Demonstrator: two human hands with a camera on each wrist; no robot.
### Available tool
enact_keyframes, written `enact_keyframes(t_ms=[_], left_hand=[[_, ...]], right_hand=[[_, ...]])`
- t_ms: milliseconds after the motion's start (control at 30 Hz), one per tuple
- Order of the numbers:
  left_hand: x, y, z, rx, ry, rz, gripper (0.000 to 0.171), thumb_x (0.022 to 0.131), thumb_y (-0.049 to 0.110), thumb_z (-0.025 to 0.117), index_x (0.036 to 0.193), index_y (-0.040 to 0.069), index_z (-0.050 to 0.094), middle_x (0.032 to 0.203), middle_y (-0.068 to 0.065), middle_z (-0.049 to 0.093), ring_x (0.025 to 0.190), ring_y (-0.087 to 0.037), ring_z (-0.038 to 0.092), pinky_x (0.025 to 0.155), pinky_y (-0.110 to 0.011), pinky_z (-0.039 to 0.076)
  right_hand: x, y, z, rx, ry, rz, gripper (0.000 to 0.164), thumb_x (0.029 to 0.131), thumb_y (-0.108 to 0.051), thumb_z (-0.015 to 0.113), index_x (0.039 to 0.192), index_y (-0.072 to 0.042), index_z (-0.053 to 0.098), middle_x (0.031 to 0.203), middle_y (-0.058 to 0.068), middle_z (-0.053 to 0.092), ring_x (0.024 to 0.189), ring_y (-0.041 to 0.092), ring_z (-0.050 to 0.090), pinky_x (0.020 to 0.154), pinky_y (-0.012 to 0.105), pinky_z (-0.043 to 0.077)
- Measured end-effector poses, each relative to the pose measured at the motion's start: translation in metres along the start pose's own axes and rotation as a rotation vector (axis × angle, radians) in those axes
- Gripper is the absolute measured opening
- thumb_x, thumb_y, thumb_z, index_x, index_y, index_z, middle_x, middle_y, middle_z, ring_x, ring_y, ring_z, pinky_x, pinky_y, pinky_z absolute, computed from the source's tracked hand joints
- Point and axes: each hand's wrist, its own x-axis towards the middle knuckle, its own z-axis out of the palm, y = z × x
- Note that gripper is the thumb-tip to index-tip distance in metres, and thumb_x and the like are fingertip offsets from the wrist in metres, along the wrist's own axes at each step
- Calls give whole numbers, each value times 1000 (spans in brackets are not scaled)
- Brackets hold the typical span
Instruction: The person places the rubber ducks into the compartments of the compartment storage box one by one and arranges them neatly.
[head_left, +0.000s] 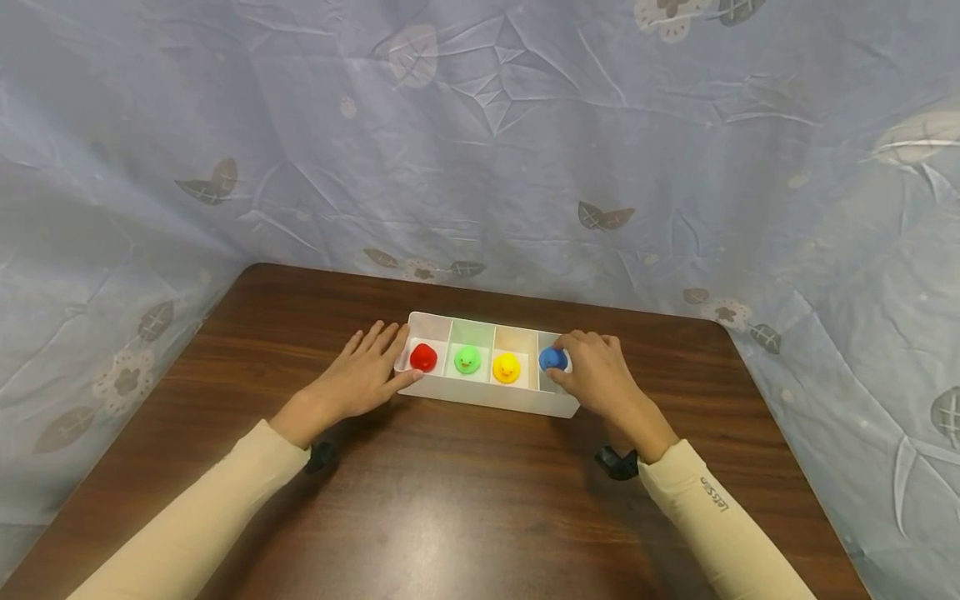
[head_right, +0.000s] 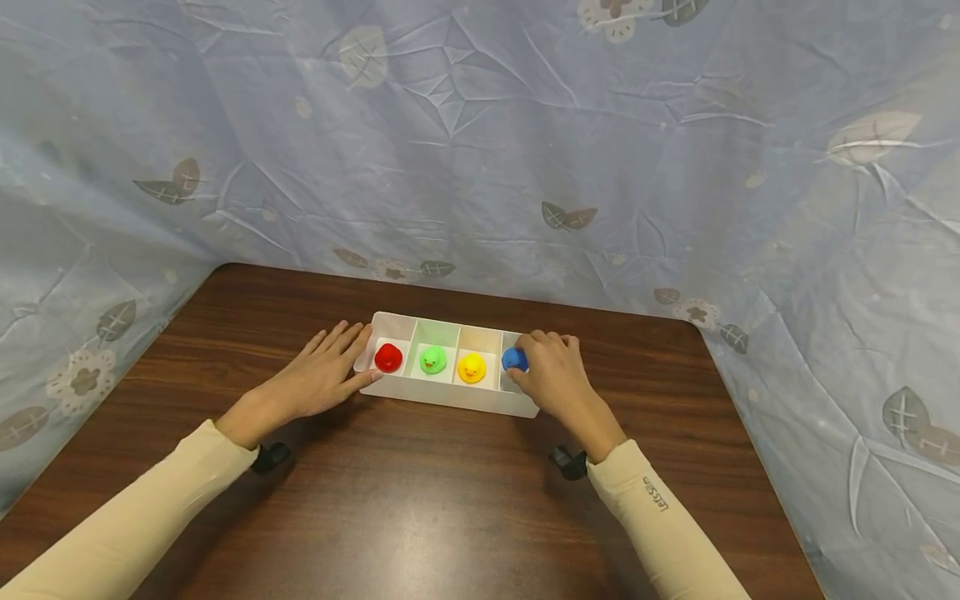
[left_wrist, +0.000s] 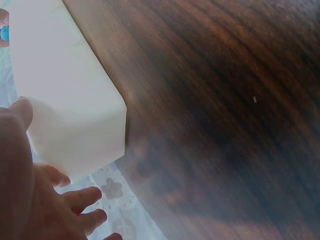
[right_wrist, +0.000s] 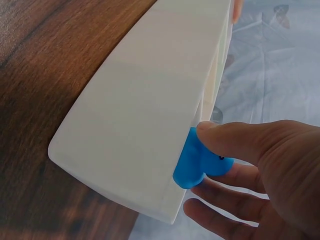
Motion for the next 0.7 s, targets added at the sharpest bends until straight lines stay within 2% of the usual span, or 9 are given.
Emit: enact_keyframes(t_ms=[233, 467, 700], left_hand=[[1, 0, 2, 12, -1, 2, 91, 109, 65, 42, 170, 3, 18, 176, -25, 23, 166, -48, 16, 133, -68, 15], [1, 0, 2, 13, -3, 1, 91, 109, 65, 41, 171, 3, 18, 176, -25, 23, 166, -48, 15, 133, -68, 15], [1, 0, 0, 2, -7, -13, 90, 109, 64, 42, 171, 3, 16, 177, -25, 21, 166, -48, 14, 134, -67, 13]], right_hand=[[0, 3, 4, 6, 1, -6, 41, 93, -28, 84, 123, -2, 75, 126, 18, 76, 114, 41, 70, 109, 68, 42], [0, 8, 4, 2, -14, 9, 46, 95, -30, 83, 130, -3, 72, 134, 19, 72, 122, 43, 67, 110, 68, 41], [-1, 7, -2, -7, 5, -4, 38, 95, -23, 82, 126, -3, 75, 129, 19, 74, 119, 43, 68, 108, 68, 42]])
